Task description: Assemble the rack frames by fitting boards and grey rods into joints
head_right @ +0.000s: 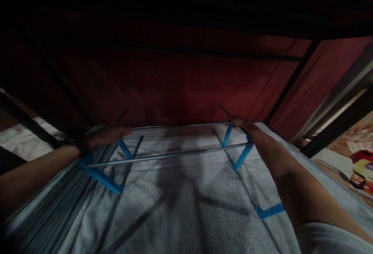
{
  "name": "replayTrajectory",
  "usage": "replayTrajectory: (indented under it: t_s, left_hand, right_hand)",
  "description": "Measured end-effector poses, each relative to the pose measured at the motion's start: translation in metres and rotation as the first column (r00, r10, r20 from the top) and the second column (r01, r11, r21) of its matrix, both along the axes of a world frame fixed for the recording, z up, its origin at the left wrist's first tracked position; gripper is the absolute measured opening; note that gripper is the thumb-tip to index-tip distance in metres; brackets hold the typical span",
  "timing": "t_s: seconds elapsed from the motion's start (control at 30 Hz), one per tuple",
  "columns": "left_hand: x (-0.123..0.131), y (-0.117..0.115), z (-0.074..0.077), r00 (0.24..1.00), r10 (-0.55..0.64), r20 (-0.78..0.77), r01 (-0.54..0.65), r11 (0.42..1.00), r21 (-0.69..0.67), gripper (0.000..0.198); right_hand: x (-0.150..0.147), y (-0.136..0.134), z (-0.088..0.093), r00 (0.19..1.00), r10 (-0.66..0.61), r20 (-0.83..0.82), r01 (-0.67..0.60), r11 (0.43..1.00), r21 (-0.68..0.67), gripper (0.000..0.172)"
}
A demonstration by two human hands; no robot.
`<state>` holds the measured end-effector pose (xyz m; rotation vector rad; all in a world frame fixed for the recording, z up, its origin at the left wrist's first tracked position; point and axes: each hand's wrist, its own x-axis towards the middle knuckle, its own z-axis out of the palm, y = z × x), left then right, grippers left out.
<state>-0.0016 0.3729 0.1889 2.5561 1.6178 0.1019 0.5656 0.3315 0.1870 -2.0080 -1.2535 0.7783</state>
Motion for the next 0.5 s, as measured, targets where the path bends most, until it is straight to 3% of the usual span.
replayTrajectory:
  t_s: [0.1,0.2,0.5]
  left_hand:
    - [0.006,-0.009,0.008,0.989,-0.02,-0.149,0.021,1.0,0.003,0.031]
    - [0.01,-0.016,0.013,0.977,-0.018,-0.211,0.022,1.0,0.017,0.032]
    - [0.005,-0.012,0.007,0.989,-0.018,-0.145,0.019,1.0,0.005,0.033]
  right_hand:
    - [0.006,0.009,-0.008,0.997,-0.012,-0.082,0.011,1.0,-0.011,0.034]
    - [0.015,0.019,-0.016,0.998,-0.027,-0.063,0.026,1.0,-0.014,0.033]
    - [0.024,0.017,-0.02,0.998,0.046,0.044,-0.045,0.999,-0.01,0.042]
